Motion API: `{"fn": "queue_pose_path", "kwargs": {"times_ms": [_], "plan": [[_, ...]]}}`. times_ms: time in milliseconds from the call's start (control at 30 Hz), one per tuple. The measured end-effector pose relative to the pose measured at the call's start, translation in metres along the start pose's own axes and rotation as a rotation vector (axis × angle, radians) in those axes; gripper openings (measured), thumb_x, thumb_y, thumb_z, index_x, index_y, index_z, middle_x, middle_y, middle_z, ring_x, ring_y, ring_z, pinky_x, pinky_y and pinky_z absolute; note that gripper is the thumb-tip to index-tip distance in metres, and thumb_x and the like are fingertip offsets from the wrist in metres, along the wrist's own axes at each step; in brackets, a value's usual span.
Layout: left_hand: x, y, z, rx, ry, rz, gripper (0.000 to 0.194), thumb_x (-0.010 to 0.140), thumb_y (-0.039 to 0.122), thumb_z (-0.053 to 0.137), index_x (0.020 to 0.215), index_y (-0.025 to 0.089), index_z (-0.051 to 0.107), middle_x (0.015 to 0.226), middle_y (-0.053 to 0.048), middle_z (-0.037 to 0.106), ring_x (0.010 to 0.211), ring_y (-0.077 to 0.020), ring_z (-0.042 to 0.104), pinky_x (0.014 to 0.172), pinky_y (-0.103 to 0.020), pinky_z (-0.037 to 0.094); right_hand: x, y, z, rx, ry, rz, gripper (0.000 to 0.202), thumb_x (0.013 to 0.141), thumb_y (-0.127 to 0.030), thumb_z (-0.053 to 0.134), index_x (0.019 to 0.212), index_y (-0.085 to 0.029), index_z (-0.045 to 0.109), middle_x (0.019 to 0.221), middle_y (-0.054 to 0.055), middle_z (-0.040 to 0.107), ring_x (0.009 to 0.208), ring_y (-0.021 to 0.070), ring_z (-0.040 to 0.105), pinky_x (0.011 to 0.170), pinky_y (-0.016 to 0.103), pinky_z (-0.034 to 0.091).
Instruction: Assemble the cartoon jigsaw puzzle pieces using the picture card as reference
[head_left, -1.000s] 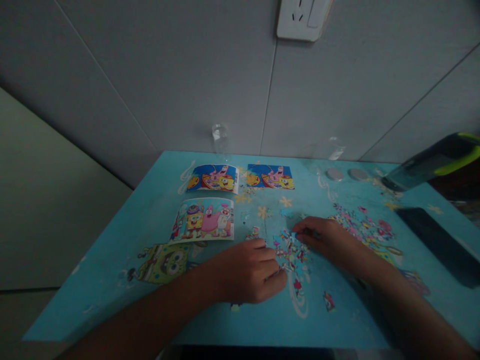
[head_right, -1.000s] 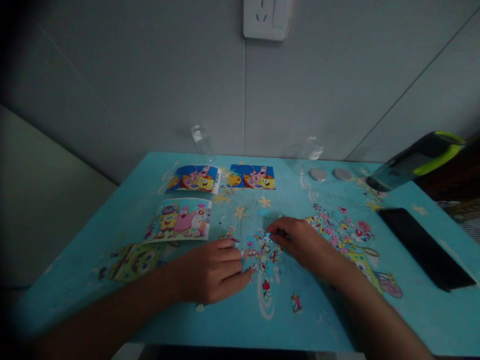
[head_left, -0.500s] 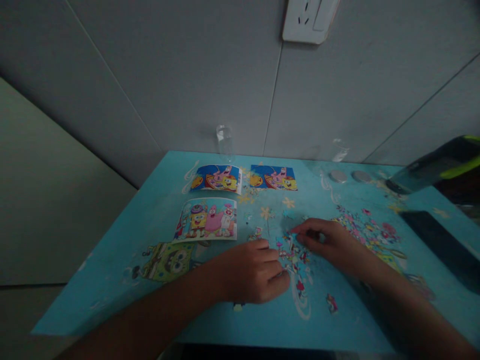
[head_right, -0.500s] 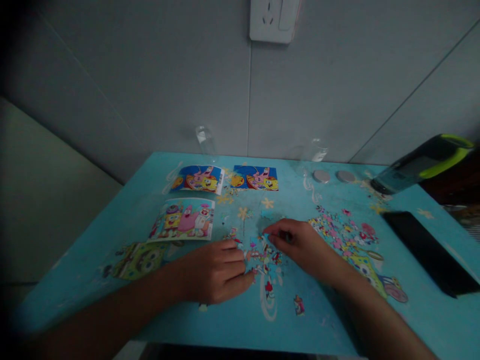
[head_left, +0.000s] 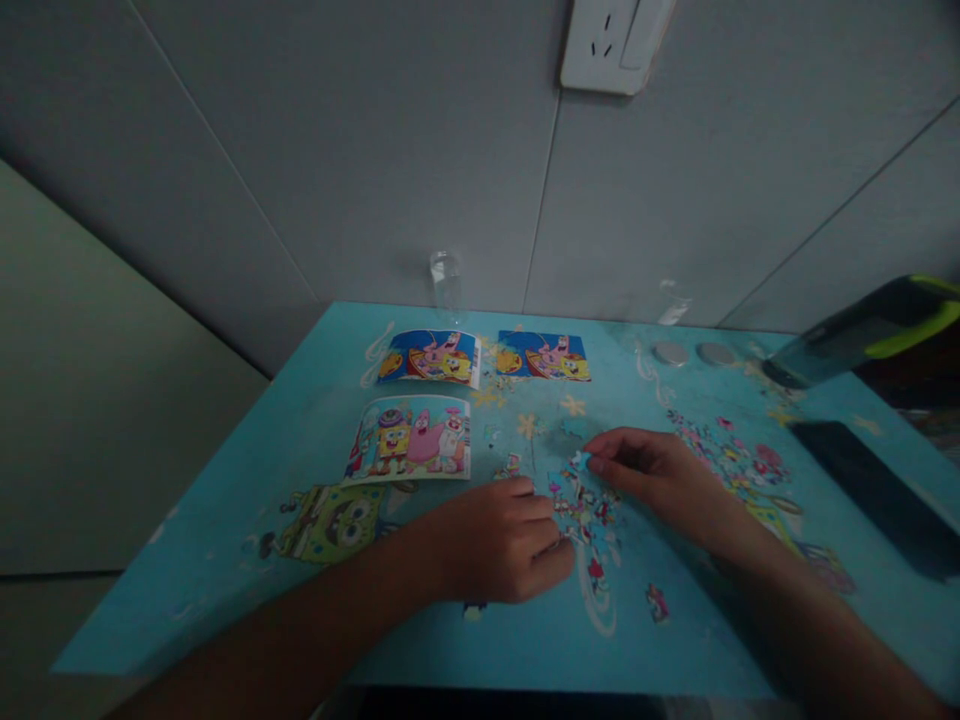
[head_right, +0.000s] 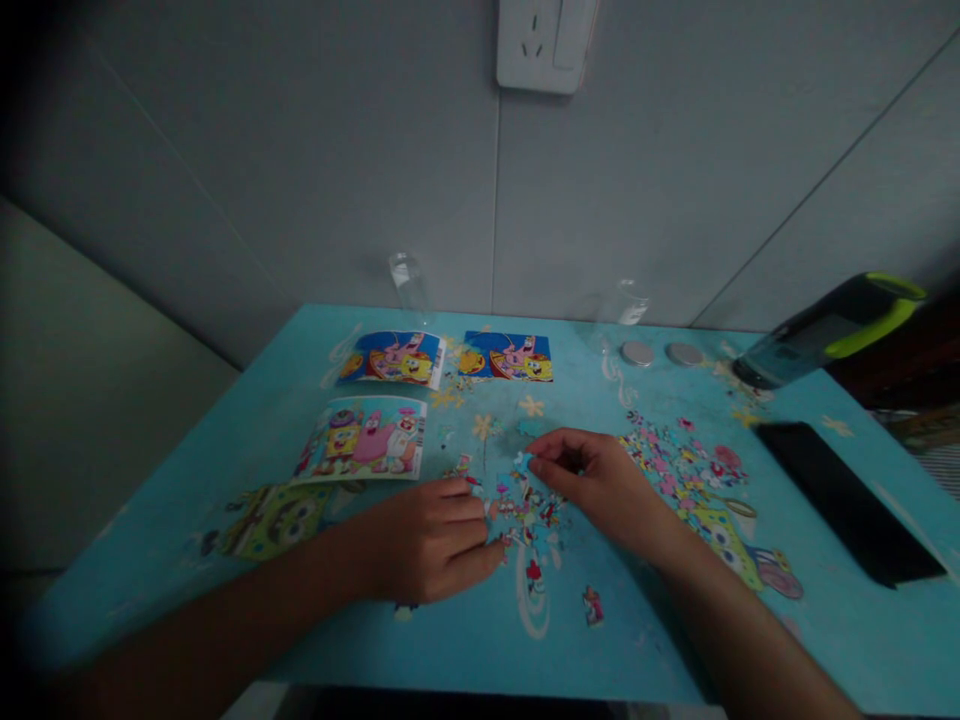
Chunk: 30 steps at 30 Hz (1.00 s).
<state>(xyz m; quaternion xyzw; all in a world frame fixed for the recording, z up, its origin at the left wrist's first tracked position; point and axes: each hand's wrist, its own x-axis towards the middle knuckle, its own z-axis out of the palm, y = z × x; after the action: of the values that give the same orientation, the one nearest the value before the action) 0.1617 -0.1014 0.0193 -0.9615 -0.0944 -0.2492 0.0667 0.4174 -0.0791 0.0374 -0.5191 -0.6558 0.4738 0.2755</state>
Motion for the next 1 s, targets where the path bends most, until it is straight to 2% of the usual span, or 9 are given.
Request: {"fn": "queue_pose_path", "kwargs": {"times_ms": [300,633,1000], "plan": [[0.0006,-0.0002,-0.0008,0.016,-0.003,0.003,0.013,0.095,0.016,0.062,0.081,0.017,0.064,0.065,0.002,0.054,0.066,-0.0161,0.051,0.072,-0.035,0.04,0.0007,-0.0009,0.0027,0.083,-0.001,-0.003,0.025,0.088,-0.045,0.073,0.098,-0.022,0.073,0.084,0.002,0.071,0.074,0.0145,0.061,0.068,0.029,0.05],[-0.0004,-0.0008,0.0012,0.011,-0.007,-0.023,0.015,0.096,0.017,0.06,0.082,0.017,0.065,0.065,0.002,0.054,0.068,-0.0161,0.053,0.073,-0.035,0.041,0.0005,-0.0053,0.0051,0.102,0.002,0.012,0.028,0.085,-0.048,0.074,0.096,-0.022,0.072,0.085,0.003,0.072,0.074,0.0162,0.064,0.069,0.031,0.053],[-0.0001,-0.0011,0.0022,0.034,0.014,-0.006,0.015,0.095,0.017,0.06,0.081,0.017,0.064,0.065,0.002,0.053,0.066,-0.0165,0.052,0.071,-0.036,0.04,-0.0008,0.0009,0.0051,0.103,0.002,0.028,0.026,0.087,-0.046,0.074,0.097,-0.023,0.073,0.086,0.002,0.071,0.075,0.0155,0.062,0.07,0.03,0.05]]}}
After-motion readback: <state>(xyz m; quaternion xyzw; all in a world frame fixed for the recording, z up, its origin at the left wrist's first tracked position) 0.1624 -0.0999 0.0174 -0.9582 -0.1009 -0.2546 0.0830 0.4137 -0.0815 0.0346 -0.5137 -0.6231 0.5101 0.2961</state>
